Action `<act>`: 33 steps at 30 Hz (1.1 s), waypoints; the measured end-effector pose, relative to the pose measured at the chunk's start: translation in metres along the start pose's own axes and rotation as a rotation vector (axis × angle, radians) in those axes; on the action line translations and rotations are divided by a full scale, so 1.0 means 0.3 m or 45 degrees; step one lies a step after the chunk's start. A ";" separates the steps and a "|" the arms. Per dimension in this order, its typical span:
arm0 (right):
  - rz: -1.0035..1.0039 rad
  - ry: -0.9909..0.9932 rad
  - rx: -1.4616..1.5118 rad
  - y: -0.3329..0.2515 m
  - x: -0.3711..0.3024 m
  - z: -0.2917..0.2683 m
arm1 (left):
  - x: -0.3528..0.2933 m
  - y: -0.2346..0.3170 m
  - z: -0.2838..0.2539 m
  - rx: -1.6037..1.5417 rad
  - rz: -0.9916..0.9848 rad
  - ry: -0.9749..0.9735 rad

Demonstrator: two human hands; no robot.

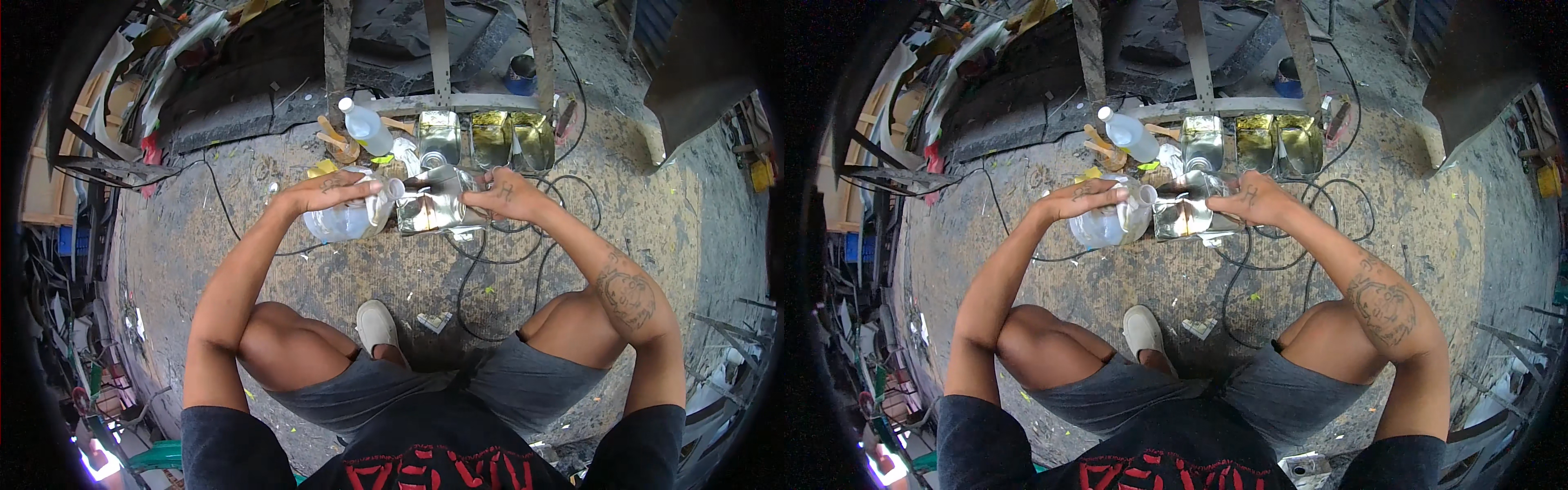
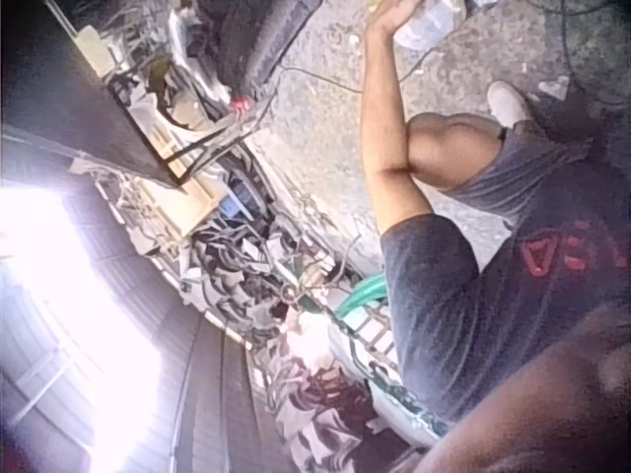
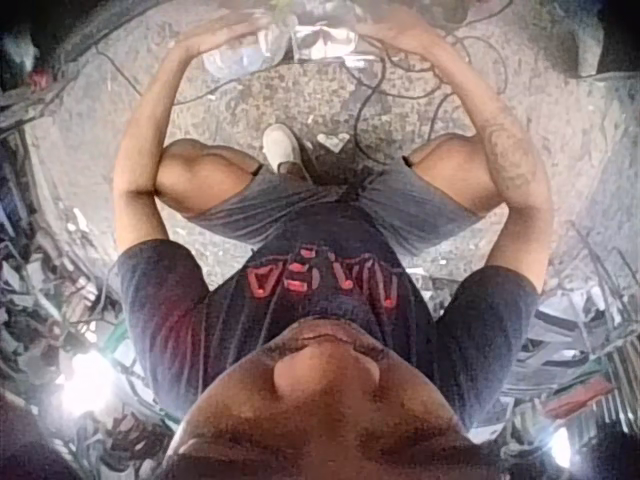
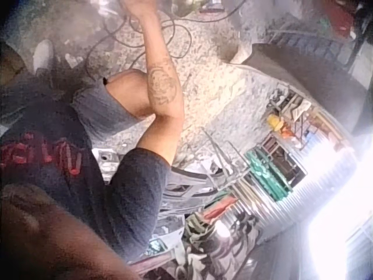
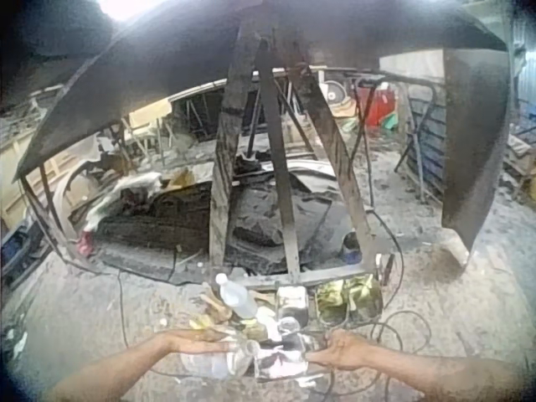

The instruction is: The person handles a white plastic car bumper, moves a long wooden stick, and then uses a cloth to wipe a metal paint cup before pouring liquid from a large plastic jug into it.

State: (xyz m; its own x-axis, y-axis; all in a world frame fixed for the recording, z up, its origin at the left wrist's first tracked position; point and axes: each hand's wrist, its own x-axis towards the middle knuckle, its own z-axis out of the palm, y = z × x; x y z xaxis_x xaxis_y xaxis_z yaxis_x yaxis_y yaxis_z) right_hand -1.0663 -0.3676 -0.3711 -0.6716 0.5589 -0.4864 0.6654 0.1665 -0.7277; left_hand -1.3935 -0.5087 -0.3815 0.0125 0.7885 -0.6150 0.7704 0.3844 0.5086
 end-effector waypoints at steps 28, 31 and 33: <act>-0.007 0.135 0.227 0.040 -0.011 -0.094 | -0.054 0.203 -0.098 0.124 0.542 0.369; 0.006 0.148 0.244 0.023 -0.017 -0.102 | -0.049 0.206 -0.102 0.209 0.624 0.518; 0.016 0.153 0.251 0.018 -0.023 -0.112 | -0.056 0.222 -0.113 0.200 0.583 0.575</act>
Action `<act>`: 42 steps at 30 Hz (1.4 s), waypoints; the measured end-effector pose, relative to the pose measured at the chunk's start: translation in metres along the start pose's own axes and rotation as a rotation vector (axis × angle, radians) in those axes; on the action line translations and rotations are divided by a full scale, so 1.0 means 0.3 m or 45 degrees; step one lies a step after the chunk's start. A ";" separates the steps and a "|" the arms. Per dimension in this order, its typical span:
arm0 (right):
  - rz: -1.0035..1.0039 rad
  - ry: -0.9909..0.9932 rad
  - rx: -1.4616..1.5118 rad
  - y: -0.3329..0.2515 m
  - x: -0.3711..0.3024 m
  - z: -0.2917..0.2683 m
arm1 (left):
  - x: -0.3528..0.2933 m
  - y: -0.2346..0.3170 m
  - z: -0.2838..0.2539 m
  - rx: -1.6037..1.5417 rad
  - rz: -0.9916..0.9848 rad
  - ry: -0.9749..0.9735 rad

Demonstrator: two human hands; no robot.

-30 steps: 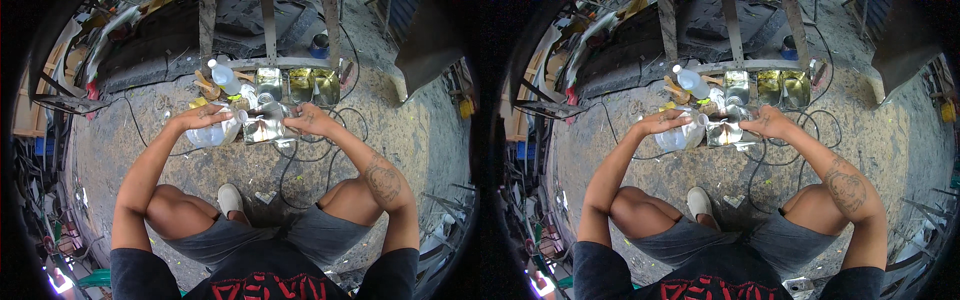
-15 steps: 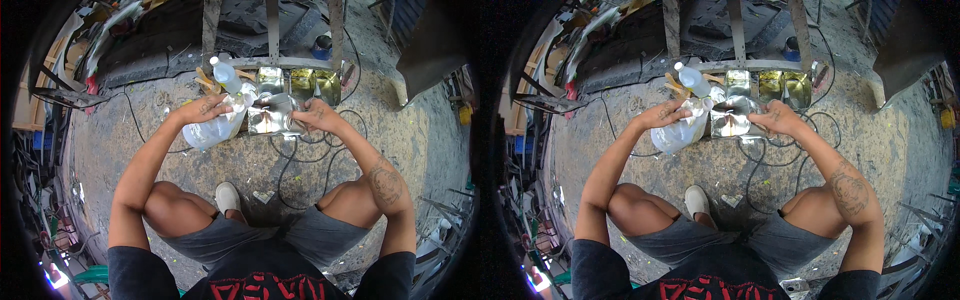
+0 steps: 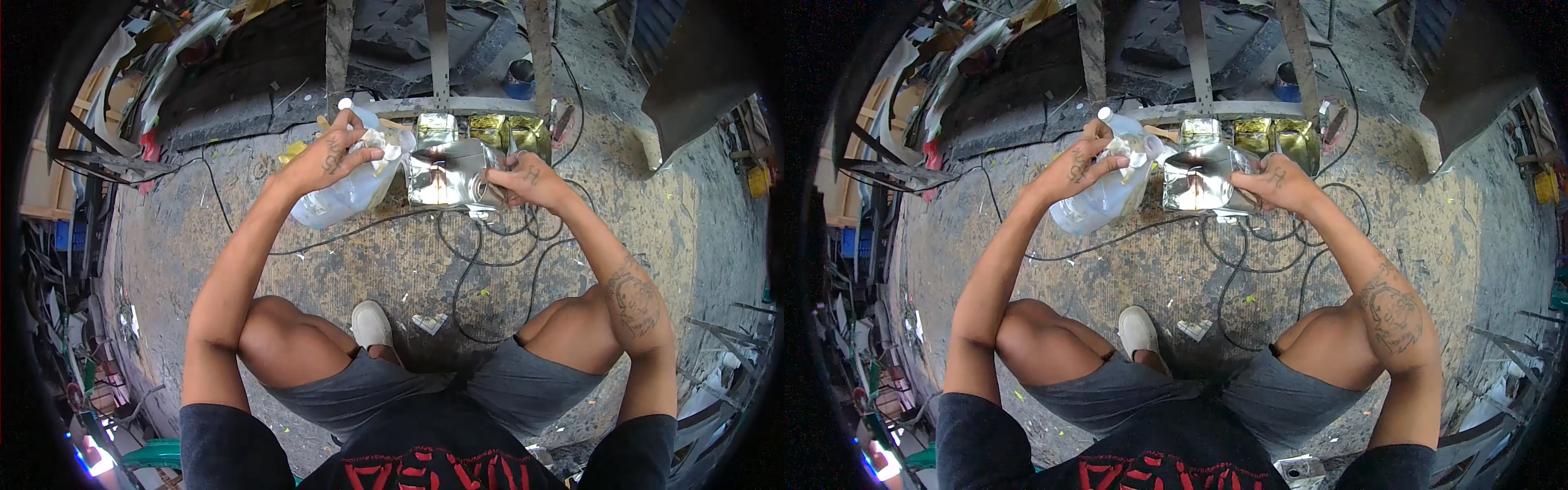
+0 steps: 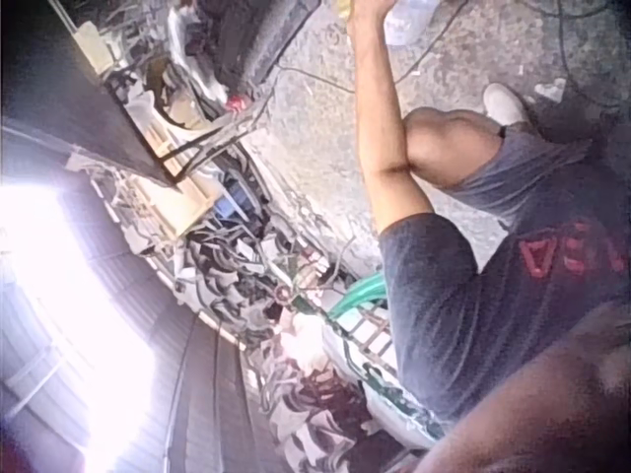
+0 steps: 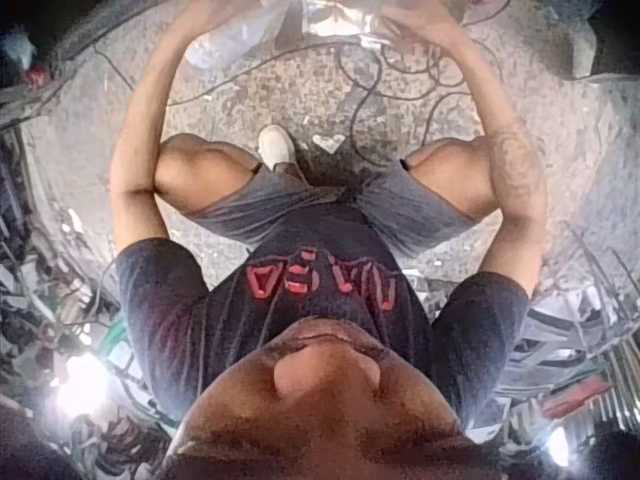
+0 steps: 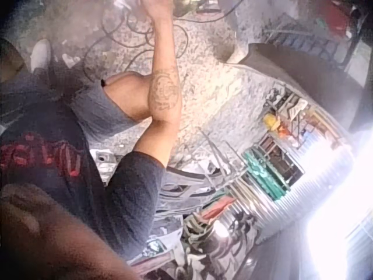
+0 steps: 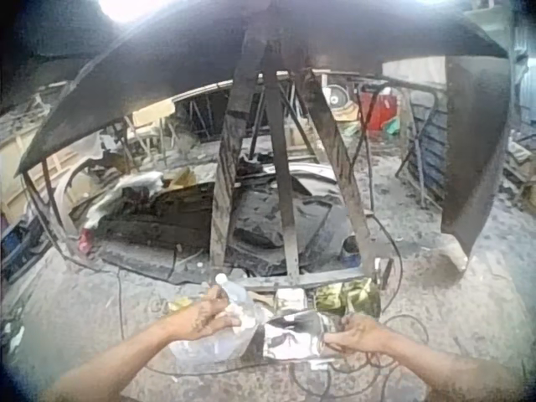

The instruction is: The person handles a white plastic car bumper, moves a long wooden stick, and then uses a cloth to wipe a metal paint cup before pouring liquid from a large plastic jug into it.

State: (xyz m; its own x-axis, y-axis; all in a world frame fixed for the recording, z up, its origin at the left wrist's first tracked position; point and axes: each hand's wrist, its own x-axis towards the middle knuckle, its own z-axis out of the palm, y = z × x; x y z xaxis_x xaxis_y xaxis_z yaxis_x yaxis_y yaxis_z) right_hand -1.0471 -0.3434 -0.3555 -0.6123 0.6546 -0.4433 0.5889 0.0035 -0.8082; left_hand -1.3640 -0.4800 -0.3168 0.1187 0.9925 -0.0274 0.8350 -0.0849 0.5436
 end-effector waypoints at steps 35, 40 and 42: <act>-0.148 0.056 -0.324 0.032 0.014 0.055 | 0.091 0.136 0.088 0.495 0.197 -0.576; -0.066 -0.014 -0.295 0.004 -0.004 0.061 | 0.103 0.154 0.107 0.562 0.137 -0.672; -0.096 -0.012 -0.303 0.005 -0.015 0.056 | 0.110 0.170 0.121 0.580 0.143 -0.679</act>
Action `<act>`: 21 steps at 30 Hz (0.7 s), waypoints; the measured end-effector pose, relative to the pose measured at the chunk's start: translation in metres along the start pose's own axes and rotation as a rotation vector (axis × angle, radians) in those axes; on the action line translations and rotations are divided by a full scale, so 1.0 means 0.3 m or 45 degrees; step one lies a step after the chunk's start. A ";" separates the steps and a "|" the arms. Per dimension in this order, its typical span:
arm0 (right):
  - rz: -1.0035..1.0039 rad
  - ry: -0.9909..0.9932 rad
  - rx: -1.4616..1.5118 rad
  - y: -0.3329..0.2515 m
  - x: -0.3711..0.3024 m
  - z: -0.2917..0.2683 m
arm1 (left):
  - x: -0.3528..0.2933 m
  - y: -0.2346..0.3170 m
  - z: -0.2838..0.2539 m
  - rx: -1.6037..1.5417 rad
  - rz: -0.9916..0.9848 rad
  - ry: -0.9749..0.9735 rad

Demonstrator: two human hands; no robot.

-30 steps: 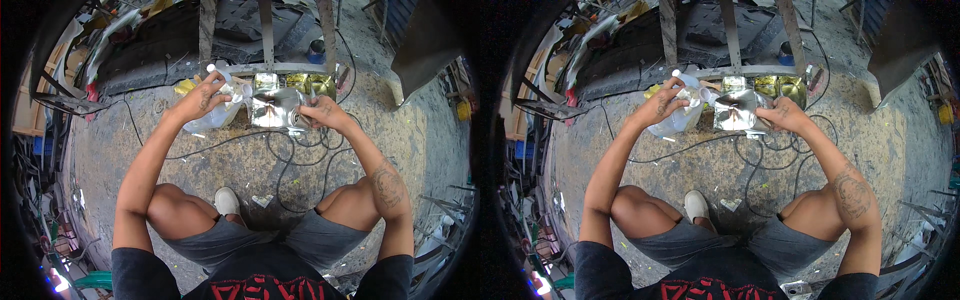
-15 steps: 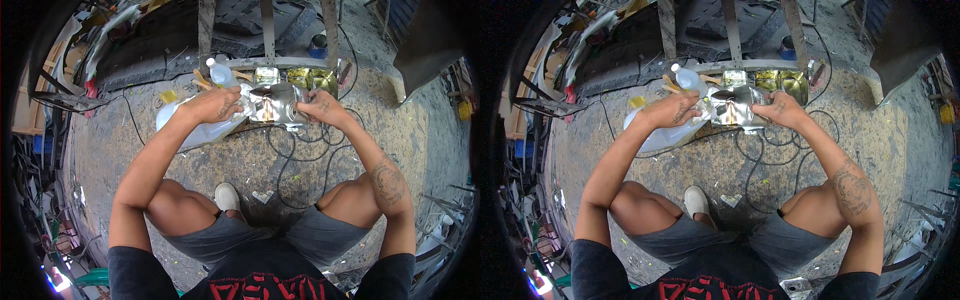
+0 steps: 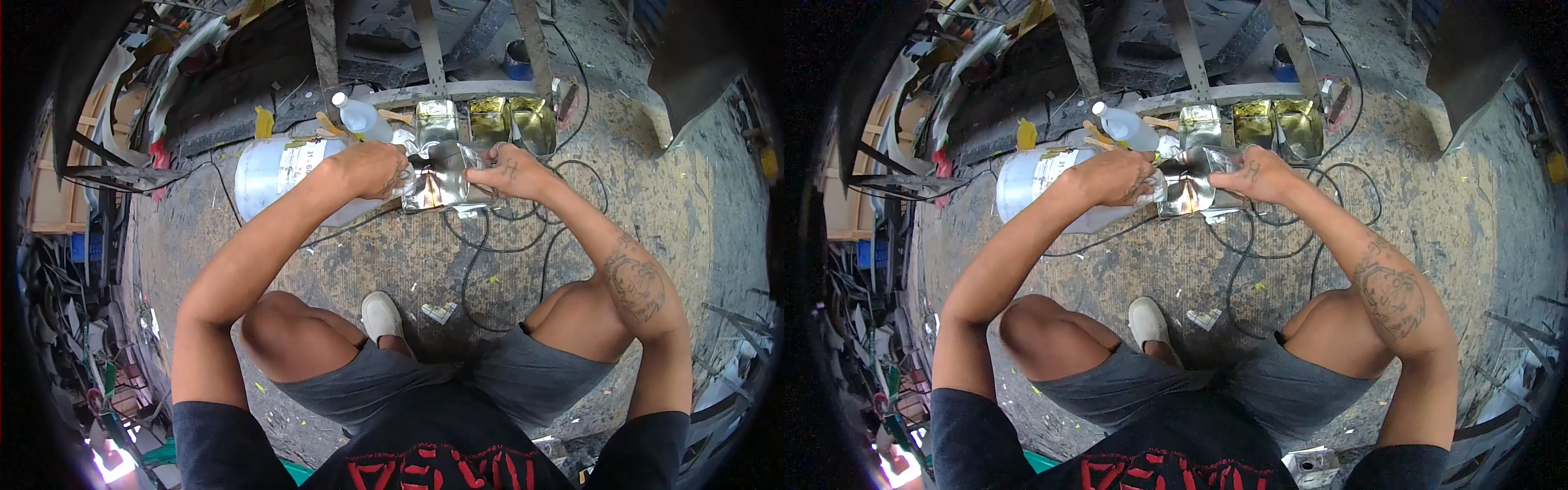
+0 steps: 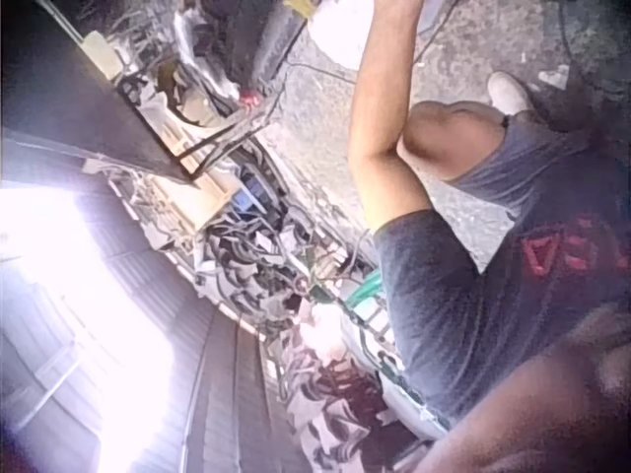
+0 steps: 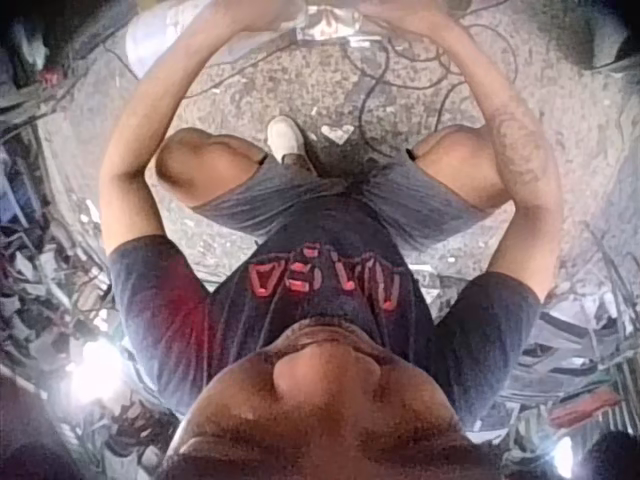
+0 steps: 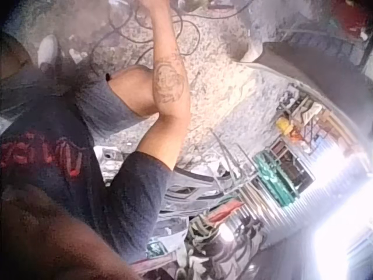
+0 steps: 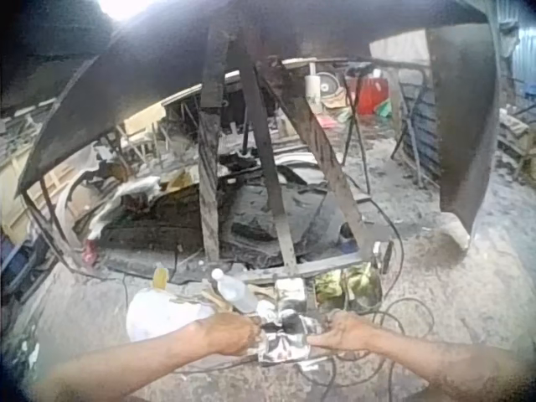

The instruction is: The person handles a white plastic car bumper, moves a long wooden stick, and then uses a cloth to wipe a metal paint cup before pouring liquid from a large plastic jug into it.

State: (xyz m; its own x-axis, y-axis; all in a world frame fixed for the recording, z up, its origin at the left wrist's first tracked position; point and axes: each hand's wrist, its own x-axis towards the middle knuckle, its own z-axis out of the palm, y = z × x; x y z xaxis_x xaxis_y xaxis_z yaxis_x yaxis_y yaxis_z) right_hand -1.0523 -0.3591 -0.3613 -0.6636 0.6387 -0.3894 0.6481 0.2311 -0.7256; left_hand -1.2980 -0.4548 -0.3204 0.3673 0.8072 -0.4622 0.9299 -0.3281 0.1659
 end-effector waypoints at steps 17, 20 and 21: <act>0.023 -0.144 0.070 0.034 0.010 0.003 | 0.037 0.091 -0.052 0.107 -0.046 -0.055; -0.002 -0.143 0.059 0.039 0.009 0.000 | 0.034 0.110 -0.061 0.136 -0.032 -0.011; -0.012 -0.146 0.056 0.033 0.007 0.000 | 0.030 0.117 -0.068 0.139 -0.027 -0.015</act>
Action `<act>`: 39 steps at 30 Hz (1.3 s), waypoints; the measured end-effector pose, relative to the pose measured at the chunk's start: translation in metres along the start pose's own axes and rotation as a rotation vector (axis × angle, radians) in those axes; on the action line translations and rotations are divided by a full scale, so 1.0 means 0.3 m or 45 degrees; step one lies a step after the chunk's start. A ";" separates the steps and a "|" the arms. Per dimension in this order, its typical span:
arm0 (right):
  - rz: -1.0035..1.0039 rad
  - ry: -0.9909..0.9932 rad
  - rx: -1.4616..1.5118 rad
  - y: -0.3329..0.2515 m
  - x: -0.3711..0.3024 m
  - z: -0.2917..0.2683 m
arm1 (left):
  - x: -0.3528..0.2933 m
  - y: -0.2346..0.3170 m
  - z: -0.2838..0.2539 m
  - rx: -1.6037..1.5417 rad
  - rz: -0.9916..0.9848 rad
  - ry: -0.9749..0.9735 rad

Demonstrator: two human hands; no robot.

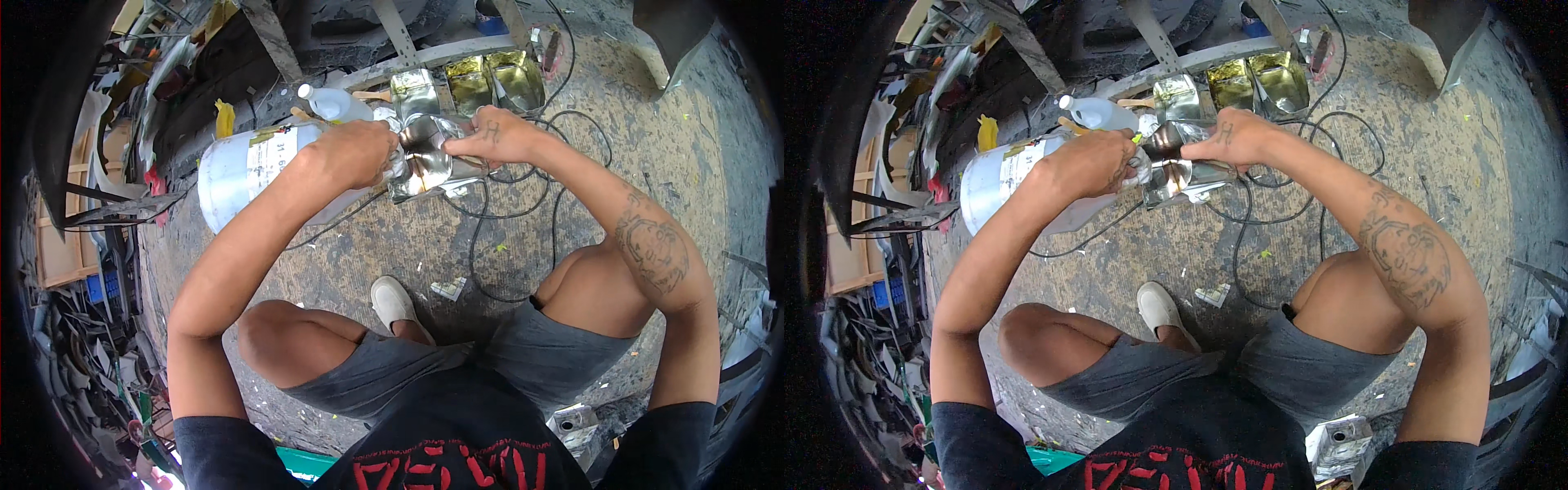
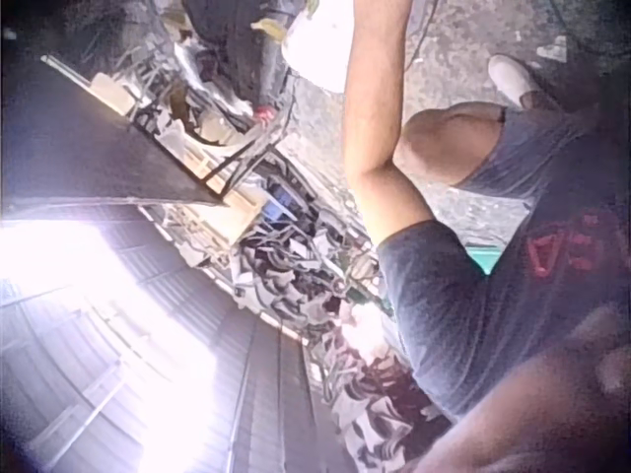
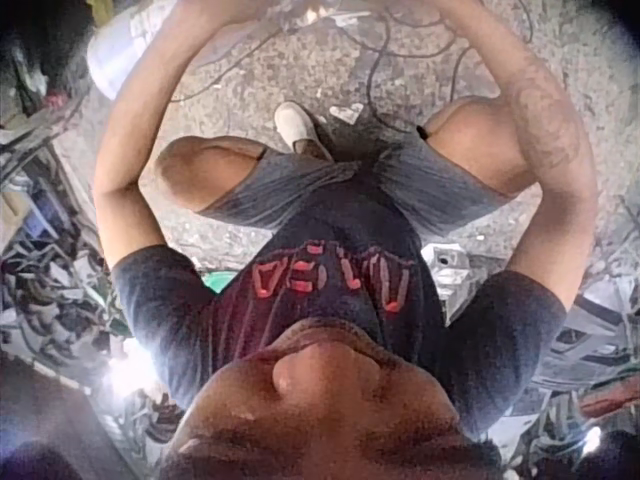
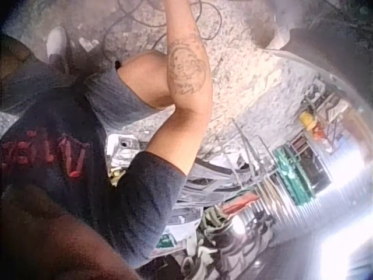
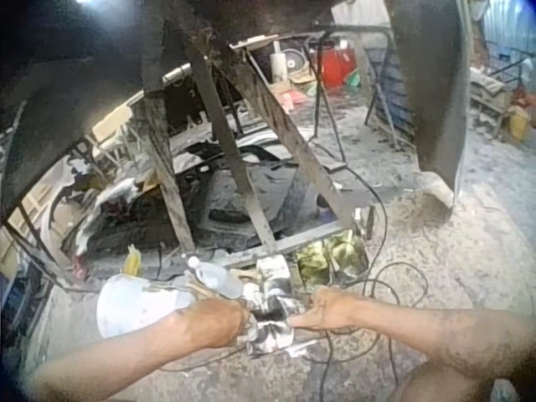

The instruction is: The person handles a white plastic car bumper, moves a long wooden stick, and then uses a cloth to wipe a metal paint cup before pouring liquid from a large plastic jug into it.

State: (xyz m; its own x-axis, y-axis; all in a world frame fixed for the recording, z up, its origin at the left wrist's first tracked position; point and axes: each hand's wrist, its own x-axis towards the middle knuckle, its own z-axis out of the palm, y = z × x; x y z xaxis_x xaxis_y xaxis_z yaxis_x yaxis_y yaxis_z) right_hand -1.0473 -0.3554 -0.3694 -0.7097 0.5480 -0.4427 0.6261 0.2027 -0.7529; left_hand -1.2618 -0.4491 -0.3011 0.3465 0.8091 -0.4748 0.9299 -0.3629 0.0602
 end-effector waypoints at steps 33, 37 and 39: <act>-0.014 -0.008 0.104 -0.017 -0.036 -0.023 | -0.022 0.061 -0.135 0.096 -0.022 -0.094; 0.028 0.002 0.129 -0.021 -0.038 -0.022 | -0.033 0.059 -0.147 0.061 -0.061 -0.077; 0.033 -0.015 0.109 -0.032 -0.044 -0.025 | -0.047 0.056 -0.154 0.074 -0.020 -0.056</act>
State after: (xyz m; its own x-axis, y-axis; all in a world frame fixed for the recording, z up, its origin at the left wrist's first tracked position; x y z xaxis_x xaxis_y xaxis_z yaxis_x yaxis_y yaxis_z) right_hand -1.0415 -0.3586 -0.3528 -0.6975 0.5427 -0.4678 0.6148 0.1180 -0.7798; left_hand -1.2454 -0.4452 -0.2530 0.3252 0.7942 -0.5133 0.9259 -0.3778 0.0020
